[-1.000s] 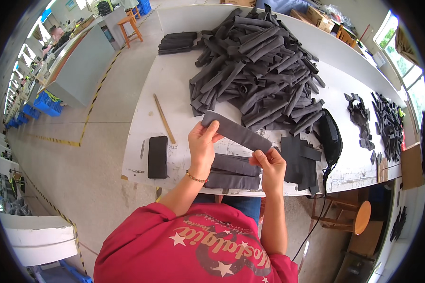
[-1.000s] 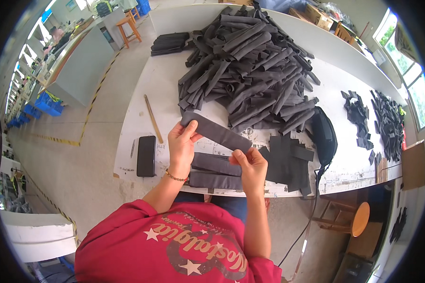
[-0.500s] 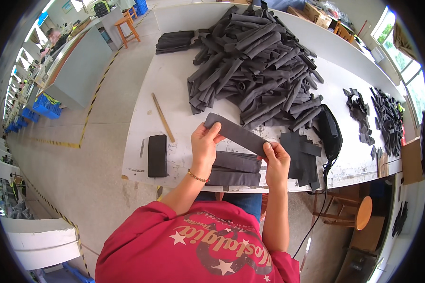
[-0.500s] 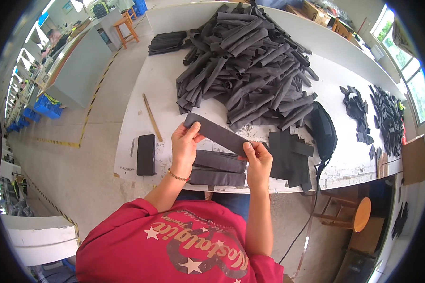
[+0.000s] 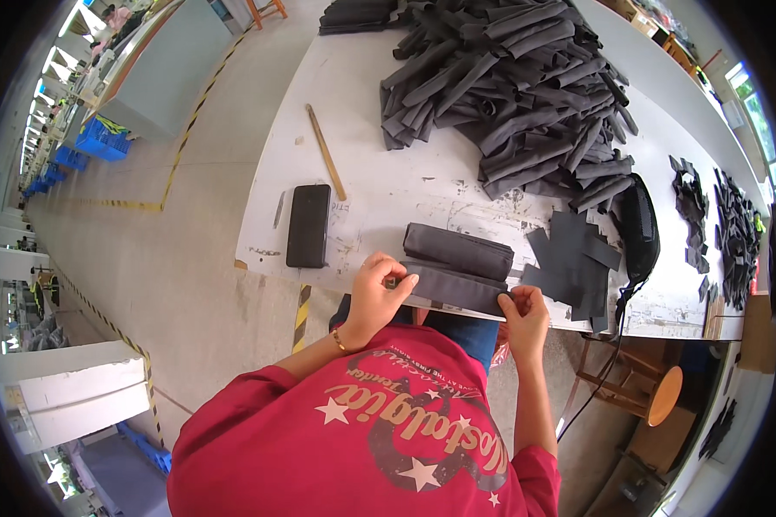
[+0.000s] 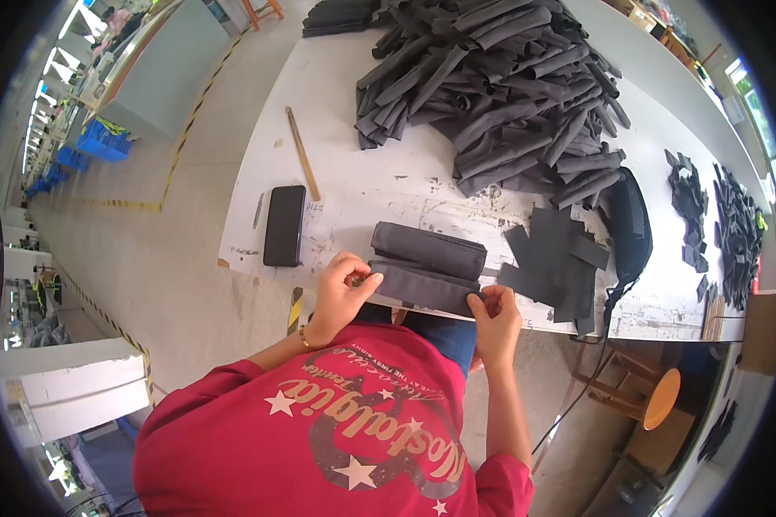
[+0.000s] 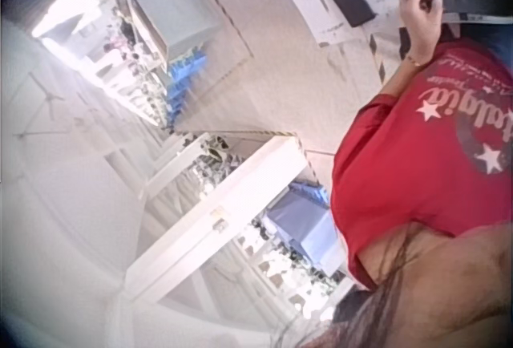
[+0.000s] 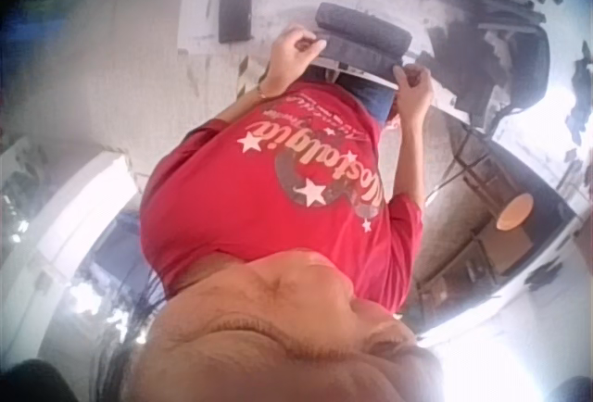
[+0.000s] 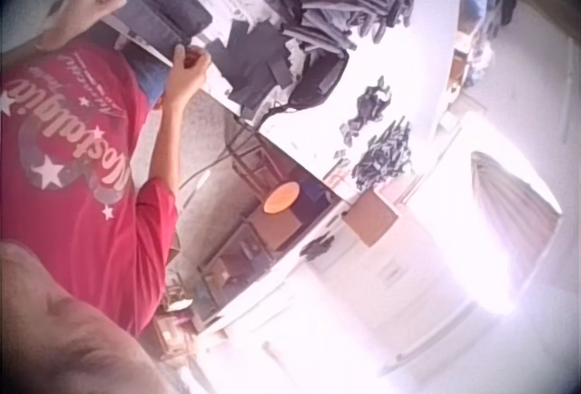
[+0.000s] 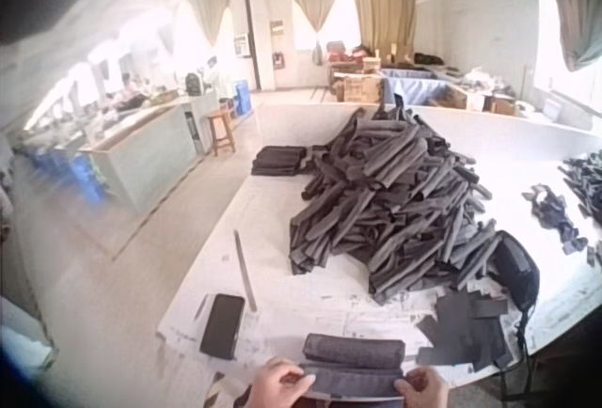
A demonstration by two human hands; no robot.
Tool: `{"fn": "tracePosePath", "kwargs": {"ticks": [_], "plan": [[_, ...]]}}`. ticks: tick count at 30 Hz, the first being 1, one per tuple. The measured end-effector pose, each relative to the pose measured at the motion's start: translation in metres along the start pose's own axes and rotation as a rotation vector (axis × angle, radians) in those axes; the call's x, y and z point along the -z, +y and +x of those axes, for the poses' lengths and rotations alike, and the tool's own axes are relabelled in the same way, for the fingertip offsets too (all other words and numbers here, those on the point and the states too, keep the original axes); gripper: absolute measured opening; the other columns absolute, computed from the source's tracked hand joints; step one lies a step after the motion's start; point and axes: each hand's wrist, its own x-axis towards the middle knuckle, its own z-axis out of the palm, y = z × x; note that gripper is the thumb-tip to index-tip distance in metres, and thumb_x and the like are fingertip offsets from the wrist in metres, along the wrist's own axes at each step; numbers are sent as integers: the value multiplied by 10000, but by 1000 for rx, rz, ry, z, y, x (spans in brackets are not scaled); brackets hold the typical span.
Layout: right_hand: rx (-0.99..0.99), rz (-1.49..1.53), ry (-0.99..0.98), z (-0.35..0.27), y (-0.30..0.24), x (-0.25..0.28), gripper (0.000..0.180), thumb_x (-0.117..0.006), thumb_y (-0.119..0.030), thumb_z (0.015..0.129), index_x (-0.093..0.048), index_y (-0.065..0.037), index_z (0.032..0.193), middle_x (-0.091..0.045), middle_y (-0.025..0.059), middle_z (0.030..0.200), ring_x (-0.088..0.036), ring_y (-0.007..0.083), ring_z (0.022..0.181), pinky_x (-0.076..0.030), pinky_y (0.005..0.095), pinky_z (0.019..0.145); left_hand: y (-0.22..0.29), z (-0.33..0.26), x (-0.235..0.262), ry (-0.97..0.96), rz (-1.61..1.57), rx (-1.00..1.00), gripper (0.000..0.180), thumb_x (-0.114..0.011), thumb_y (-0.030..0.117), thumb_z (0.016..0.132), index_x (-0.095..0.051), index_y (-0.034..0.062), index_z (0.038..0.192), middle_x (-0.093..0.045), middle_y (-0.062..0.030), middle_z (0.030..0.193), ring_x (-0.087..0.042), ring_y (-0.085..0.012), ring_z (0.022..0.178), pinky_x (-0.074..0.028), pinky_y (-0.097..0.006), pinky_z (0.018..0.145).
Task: Sorting and inspecting long black foam strips at a workshop table.
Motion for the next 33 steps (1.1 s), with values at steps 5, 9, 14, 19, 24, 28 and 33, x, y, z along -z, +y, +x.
{"fn": "tracePosePath", "kwargs": {"ticks": [5, 9, 14, 19, 24, 28, 33], "plan": [[89, -147, 88, 3, 6, -16, 220, -748, -89, 799, -586, -13, 928, -549, 39, 686, -500, 118, 619, -432, 278, 584, -6, 4, -2, 65, 236, -242, 187, -769, 64, 752, -591, 22, 793, -539, -52, 816, -518, -148, 709, -413, -256, 595], [192, -293, 173, 11, 13, -9, 220, -736, -89, 815, -582, -19, 955, -549, 59, 745, -507, 150, 656, -434, 297, 608, 12, 32, 4, 150, 179, -195, 163, -733, 45, 761, -603, 36, 858, -555, -74, 813, -544, -255, 748, -455, -327, 666], [435, -939, 263, 41, 22, 48, 380, -715, -76, 778, -569, -20, 1125, -568, 123, 1101, -552, 301, 1017, -466, 398, 803, 39, 129, -27, -13, 15, -317, 42, -661, 44, 848, -640, 42, 885, -596, -67, 794, -564, -185, 660, -459, -310, 610], [395, -1114, 0, 43, 43, 67, 479, -706, -116, 785, -540, -20, 1224, -521, 130, 1224, -507, 308, 1129, -450, 404, 904, 28, 225, -116, -177, -37, -367, 82, -631, 94, 860, -669, 33, 899, -662, -117, 839, -644, -266, 749, -501, -349, 659], [670, -1308, -1, 43, 68, 70, 427, -635, -182, 858, -535, 18, 1222, -549, 171, 1185, -517, 346, 1126, -463, 421, 929, -14, 257, -171, -228, 183, -190, 181, -658, 142, 842, -701, 40, 985, -712, -131, 877, -687, -235, 785, -513, -315, 705], [625, -1214, -132, 49, 58, 80, 419, -602, -188, 882, -529, 35, 1229, -554, 192, 1202, -523, 350, 1133, -488, 410, 899, -17, 246, -182, -266, 217, -172, 161, -696, 165, 787, -732, 72, 913, -692, -138, 921, -669, -314, 841, -530, -401, 754], [883, -1516, -103, 48, 70, 83, 344, -578, -153, 861, -586, 53, 1136, -601, 203, 1103, -587, 343, 1029, -522, 370, 819, 14, 223, -184, -126, 367, -375, 114, -726, 168, 772, -727, 94, 859, -586, -108, 968, -613, -308, 874, -510, -396, 779]]}}
